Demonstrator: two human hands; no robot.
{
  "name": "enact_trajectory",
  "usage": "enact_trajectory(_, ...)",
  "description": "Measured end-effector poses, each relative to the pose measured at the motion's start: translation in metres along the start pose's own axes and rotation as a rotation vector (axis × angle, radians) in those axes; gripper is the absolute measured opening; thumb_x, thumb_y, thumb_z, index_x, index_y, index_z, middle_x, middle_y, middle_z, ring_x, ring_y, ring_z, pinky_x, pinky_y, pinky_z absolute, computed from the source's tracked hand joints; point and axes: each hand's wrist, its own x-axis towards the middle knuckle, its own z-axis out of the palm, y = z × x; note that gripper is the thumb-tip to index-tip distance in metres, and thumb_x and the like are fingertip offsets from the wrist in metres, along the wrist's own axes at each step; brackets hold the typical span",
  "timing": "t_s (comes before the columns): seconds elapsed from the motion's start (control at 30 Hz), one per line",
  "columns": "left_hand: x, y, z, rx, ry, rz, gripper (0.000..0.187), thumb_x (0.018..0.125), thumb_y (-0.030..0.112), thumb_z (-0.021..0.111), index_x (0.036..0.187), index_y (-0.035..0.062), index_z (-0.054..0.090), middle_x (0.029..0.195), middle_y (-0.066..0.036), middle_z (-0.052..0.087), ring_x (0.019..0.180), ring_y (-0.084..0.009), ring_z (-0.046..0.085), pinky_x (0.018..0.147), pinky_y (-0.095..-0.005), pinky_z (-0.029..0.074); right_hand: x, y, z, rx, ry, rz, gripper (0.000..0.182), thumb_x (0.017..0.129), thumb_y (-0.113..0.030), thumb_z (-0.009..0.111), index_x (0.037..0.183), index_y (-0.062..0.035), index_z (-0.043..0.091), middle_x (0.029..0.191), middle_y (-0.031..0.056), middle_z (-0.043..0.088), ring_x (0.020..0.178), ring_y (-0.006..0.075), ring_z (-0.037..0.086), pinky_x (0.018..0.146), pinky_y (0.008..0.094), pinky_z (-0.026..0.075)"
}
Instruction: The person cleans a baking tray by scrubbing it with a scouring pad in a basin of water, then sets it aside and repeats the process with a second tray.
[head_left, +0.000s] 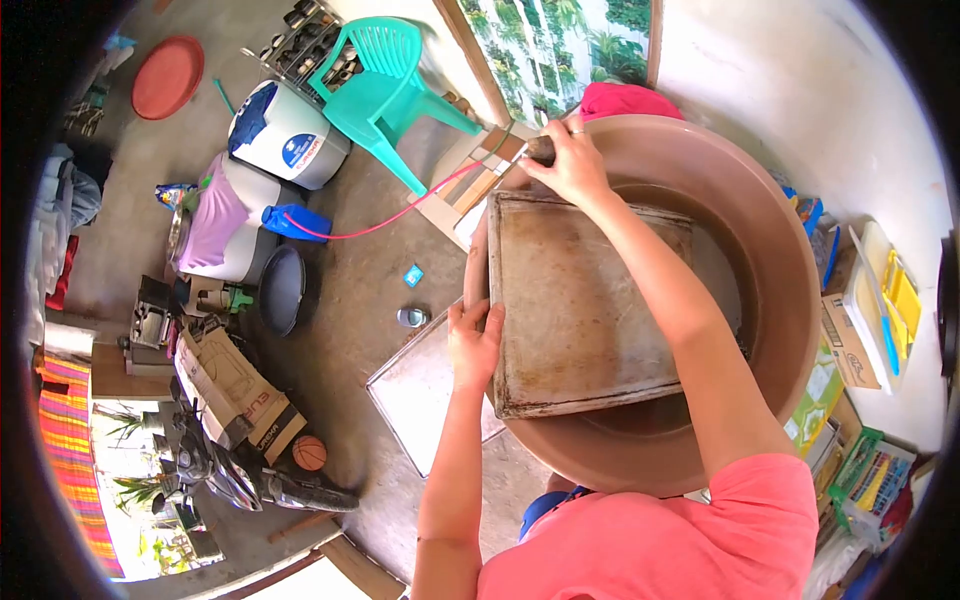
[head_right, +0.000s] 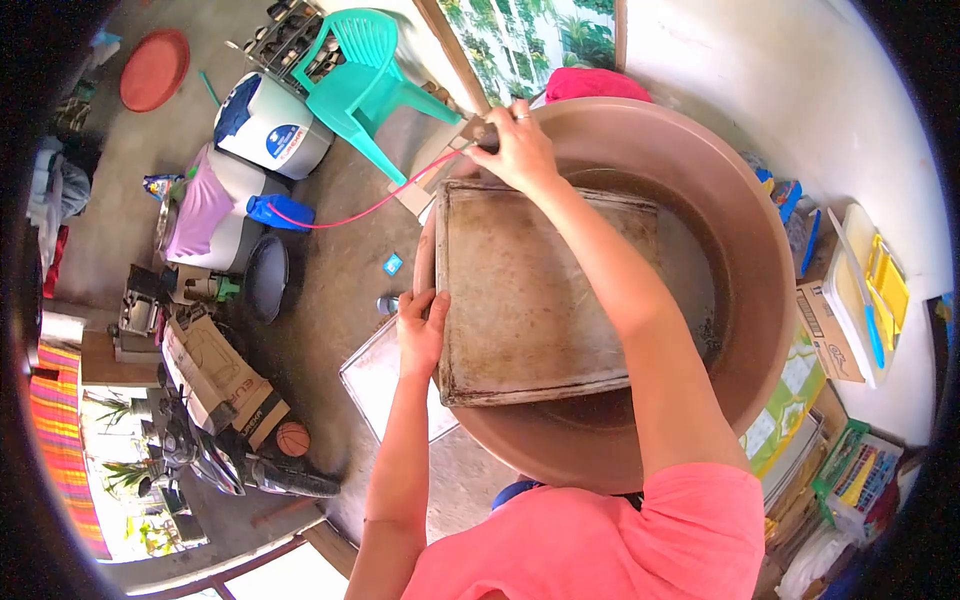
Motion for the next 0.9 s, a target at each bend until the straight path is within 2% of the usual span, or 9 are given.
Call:
enact_trajectory(0.07,-0.002,0.003,-0.001,-0.011,-0.015,-0.013,0.033,0.083,0.033,0.069,0.099,0.0036,0.069,0.11,-0.021,0.056,0.101,-0.0356,0.057,0.089,-0.0401,0.046,-0.018,0.029,-0.012,-0.018,0.079,0.001,0.047,0.07,-0.038,0.079,0.099,-0.0103,0.055,0.103,0.014,0.05,0.091,0.0356,0.058,0.073,0.0463,0.05)
enact_trajectory(0.13,0.0,0.007,-0.003,-0.024,-0.026,-0.022,0.032,0.083,0.032,0.069,0.099,0.004,0.07,0.11,-0.021,0.056,0.101,-0.0354,0.057,0.089,-0.04,0.046,-0.043,0.054,-0.033,-0.118,0.047,0.231,0.046,0.068,-0.039,0.079,0.097,-0.0113,0.056,0.103,0.0131,0.05,0.097,0.034,0.056,0.074,0.046,0.051)
enact_trajectory(0.37,0.001,0.008,-0.003,-0.035,-0.014,0.026,0.031,0.084,0.029,0.068,0.097,0.0007,0.068,0.1,-0.02,0.055,0.093,-0.0344,0.057,0.085,-0.0406,0.045,-0.096,0.154,-0.083,-0.32,0.239,0.5,0.051,0.069,-0.041,0.078,0.102,-0.01,0.054,0.106,0.0152,0.049,0.096,0.0372,0.055,0.077,0.0486,0.049)
enact_trajectory(0.53,0.001,0.006,-0.004,-0.042,-0.031,0.041,0.031,0.086,0.028,0.066,0.096,-0.0008,0.067,0.095,-0.019,0.054,0.09,-0.0325,0.053,0.085,-0.0395,0.044,-0.094,0.144,-0.071,-0.226,0.322,0.565,0.051,0.068,-0.041,0.079,0.101,-0.0092,0.056,0.106,0.0169,0.049,0.093,0.0385,0.057,0.077,0.0488,0.049)
enact_trajectory(0.6,0.001,0.006,-0.004,-0.031,-0.057,0.038,0.03,0.087,0.027,0.066,0.096,-0.0011,0.067,0.094,-0.019,0.053,0.091,-0.0319,0.052,0.086,-0.039,0.043,-0.09,0.137,-0.071,-0.2,0.282,0.669,0.053,0.067,-0.044,0.079,0.1,-0.0087,0.056,0.108,0.0182,0.049,0.096,0.0396,0.057,0.08,0.0495,0.049)
enact_trajectory(0.77,0.0,0.008,-0.004,-0.071,-0.066,-0.028,0.033,0.088,0.028,0.065,0.098,-0.004,0.065,0.102,-0.017,0.053,0.092,-0.0289,0.052,0.086,-0.037,0.042,-0.11,0.165,-0.104,-0.248,0.231,0.93,0.061,0.068,-0.044,0.079,0.111,-0.0071,0.056,0.119,0.0207,0.047,0.105,0.039,0.055,0.085,0.0484,0.048)
enact_trajectory(0.87,0.001,0.003,-0.003,-0.067,-0.062,-0.009,0.034,0.088,0.028,0.066,0.1,-0.0039,0.065,0.1,-0.015,0.052,0.091,-0.0277,0.053,0.085,-0.036,0.043,-0.137,0.197,-0.119,-0.281,0.305,1.014,0.064,0.071,-0.04,0.079,0.117,-0.0048,0.053,0.123,0.0223,0.045,0.109,0.0402,0.052,0.089,0.0472,0.046)
enact_trajectory(0.9,0.002,0.002,-0.003,-0.053,-0.067,0.003,0.033,0.088,0.027,0.066,0.1,-0.0038,0.065,0.099,-0.015,0.052,0.09,-0.0276,0.053,0.083,-0.0364,0.043,-0.141,0.199,-0.124,-0.247,0.338,1.07,0.066,0.072,-0.037,0.079,0.12,-0.0012,0.051,0.125,0.0244,0.042,0.112,0.0425,0.051,0.092,0.0463,0.045)
